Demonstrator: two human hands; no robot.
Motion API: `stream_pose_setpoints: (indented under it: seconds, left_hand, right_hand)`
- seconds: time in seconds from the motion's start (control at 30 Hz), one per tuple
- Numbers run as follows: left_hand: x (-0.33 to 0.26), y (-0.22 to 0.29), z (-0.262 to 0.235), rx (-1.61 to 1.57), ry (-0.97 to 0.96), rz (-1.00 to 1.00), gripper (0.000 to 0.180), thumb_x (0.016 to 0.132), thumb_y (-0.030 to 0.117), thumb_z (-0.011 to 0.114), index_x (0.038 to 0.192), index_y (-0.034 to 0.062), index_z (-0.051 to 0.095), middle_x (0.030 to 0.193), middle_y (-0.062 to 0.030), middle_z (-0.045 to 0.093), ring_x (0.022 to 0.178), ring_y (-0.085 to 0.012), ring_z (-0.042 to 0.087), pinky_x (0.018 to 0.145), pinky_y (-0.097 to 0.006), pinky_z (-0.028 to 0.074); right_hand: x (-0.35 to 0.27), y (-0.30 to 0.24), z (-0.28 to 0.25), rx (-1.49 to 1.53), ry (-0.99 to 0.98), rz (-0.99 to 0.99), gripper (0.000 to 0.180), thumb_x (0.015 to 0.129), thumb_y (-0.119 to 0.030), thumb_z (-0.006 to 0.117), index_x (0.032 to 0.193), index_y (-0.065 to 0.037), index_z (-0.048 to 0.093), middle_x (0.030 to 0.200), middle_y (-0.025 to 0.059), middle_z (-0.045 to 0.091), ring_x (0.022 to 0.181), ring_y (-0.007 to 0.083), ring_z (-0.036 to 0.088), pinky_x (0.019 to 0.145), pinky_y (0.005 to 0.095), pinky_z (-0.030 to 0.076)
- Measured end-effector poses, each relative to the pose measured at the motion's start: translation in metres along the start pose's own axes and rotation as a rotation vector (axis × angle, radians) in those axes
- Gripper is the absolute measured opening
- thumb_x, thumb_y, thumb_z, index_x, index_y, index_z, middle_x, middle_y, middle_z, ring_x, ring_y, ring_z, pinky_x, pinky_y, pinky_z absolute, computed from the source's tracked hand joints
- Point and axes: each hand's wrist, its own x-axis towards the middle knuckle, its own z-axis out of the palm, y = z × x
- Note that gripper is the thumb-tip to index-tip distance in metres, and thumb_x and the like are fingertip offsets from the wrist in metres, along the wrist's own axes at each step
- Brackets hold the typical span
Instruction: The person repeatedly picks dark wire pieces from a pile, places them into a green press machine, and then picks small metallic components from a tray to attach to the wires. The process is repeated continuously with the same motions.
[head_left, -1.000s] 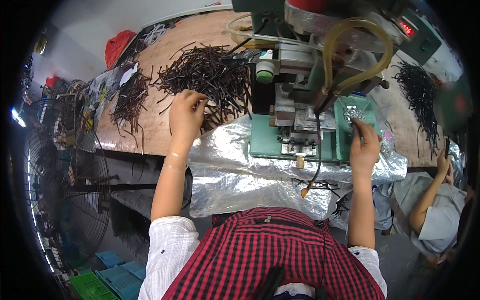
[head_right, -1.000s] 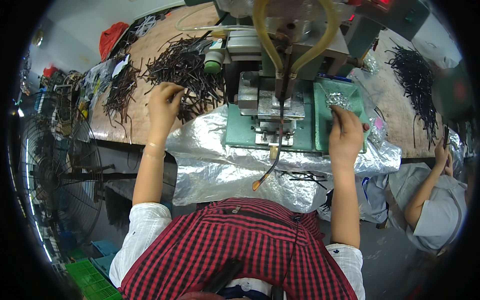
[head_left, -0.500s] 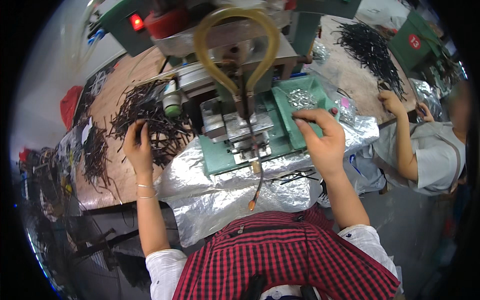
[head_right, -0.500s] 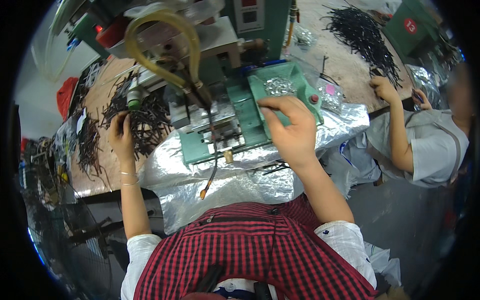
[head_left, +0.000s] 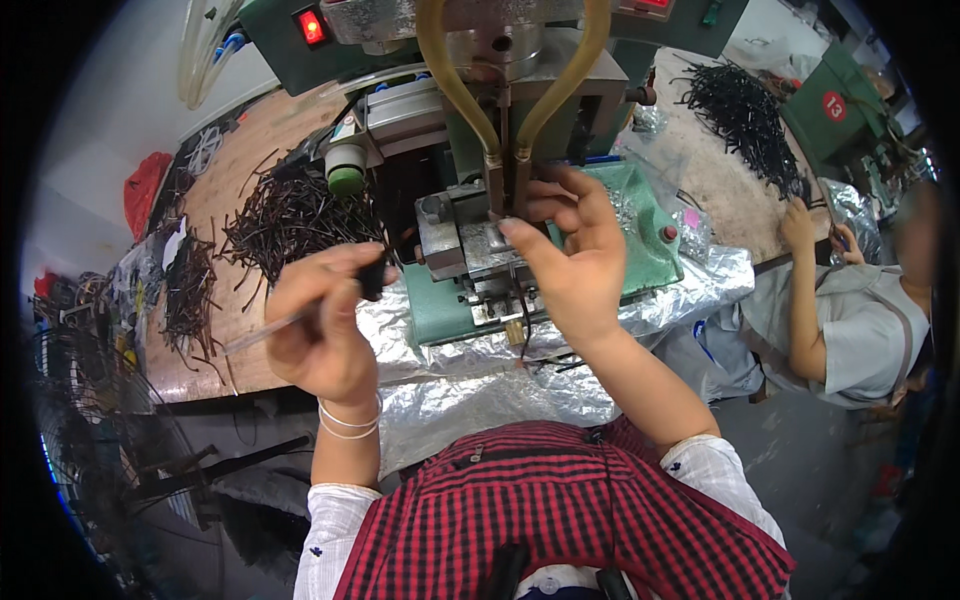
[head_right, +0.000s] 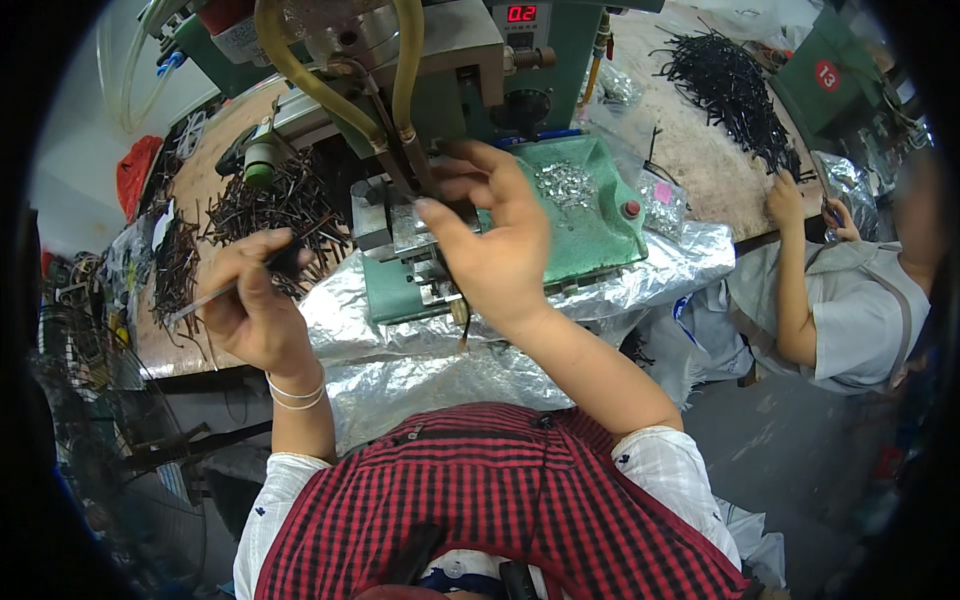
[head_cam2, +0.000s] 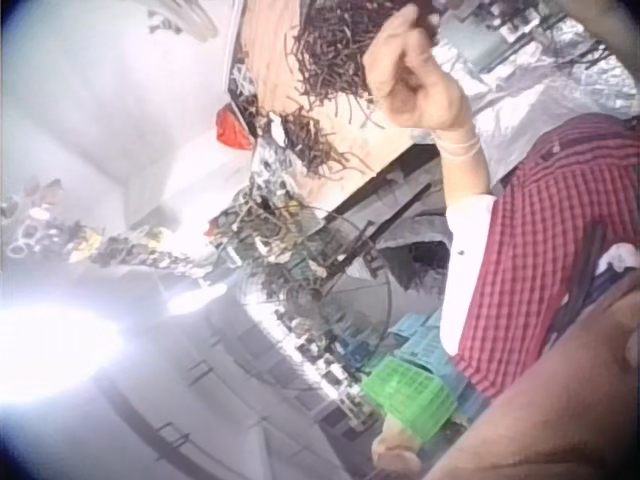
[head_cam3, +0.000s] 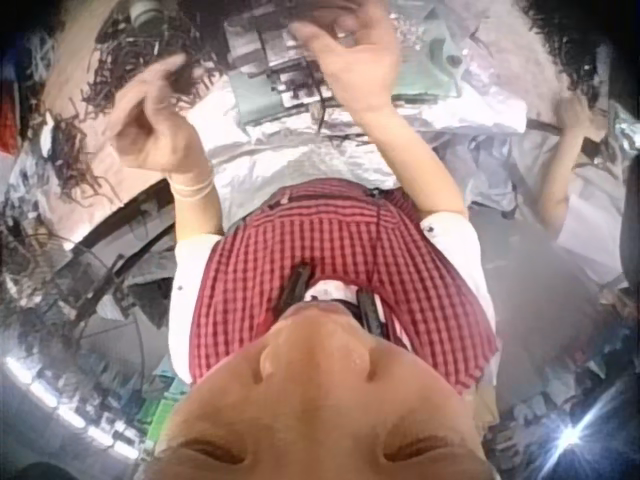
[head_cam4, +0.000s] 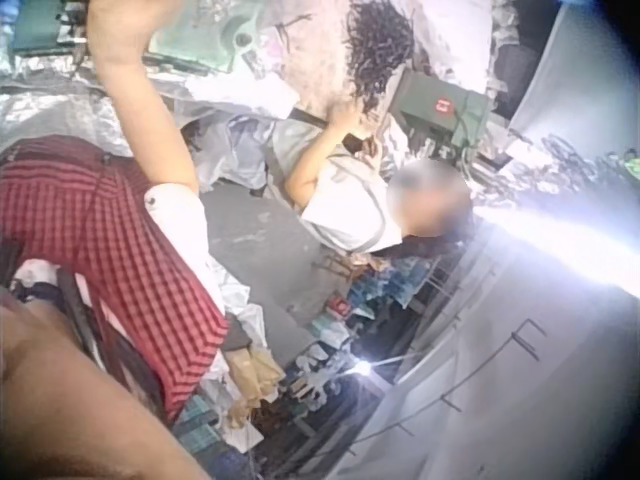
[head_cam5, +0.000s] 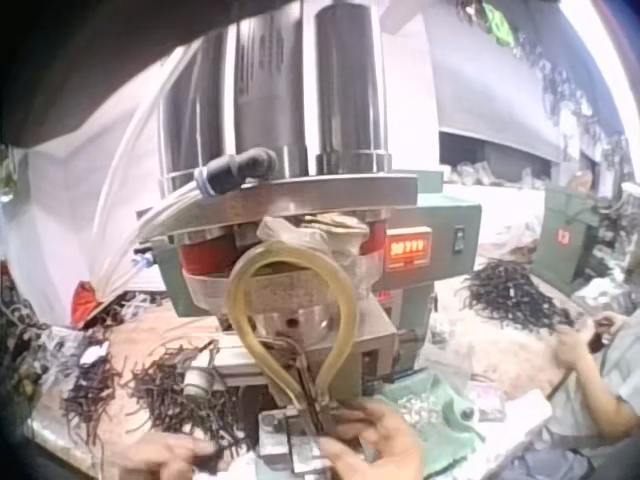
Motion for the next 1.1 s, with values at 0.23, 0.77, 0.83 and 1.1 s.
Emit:
stream_pose_setpoints:
  seconds: [0.23,0.77,0.83,1.1]
  left_hand:
    - [-0.025,0.005,0.035,0.474,-0.469,0.343,0.023,0.079,0.014,0.088,0.096,0.0063,0.074,0.106,-0.0141,0.076,0.063,-0.0148,0.063,0.052,-0.026,0.047]
    - [-0.03,-0.018,0.053,0.412,-0.497,0.397,0.027,0.079,0.011,0.089,0.101,0.0063,0.074,0.094,-0.0107,0.077,0.059,-0.016,0.064,0.048,-0.027,0.047]
    - [-0.028,-0.016,0.05,0.406,-0.507,0.399,0.027,0.078,0.009,0.089,0.101,0.0056,0.073,0.093,-0.0117,0.077,0.064,-0.0177,0.069,0.05,-0.027,0.05]
    - [-0.058,0.007,0.015,0.583,-0.424,0.211,0.033,0.08,0.01,0.084,0.112,0.0058,0.076,0.118,-0.0143,0.076,0.072,-0.0191,0.07,0.06,-0.027,0.054]
  right_hand:
    - [-0.017,-0.037,-0.015,-0.146,-0.2,-0.022,0.068,0.086,0.001,0.071,0.15,0.001,0.047,0.132,0.0174,0.067,0.121,0.0243,0.064,0.109,0.0374,0.047]
    - [-0.018,0.054,-0.146,-0.972,0.043,-0.075,0.017,0.079,-0.005,0.078,0.096,-0.005,0.075,0.095,0.0101,0.07,0.098,0.0316,0.065,0.09,0.0415,0.051]
    - [-0.016,0.056,-0.135,-1.043,0.015,-0.094,0.018,0.075,-0.008,0.082,0.092,-0.007,0.075,0.093,0.0104,0.069,0.097,0.0344,0.063,0.089,0.044,0.05]
    - [-0.019,0.069,-0.129,-1.122,0.089,-0.024,0.011,0.089,-0.007,0.073,0.098,-0.002,0.069,0.094,0.0132,0.072,0.086,0.0346,0.069,0.085,0.0414,0.054]
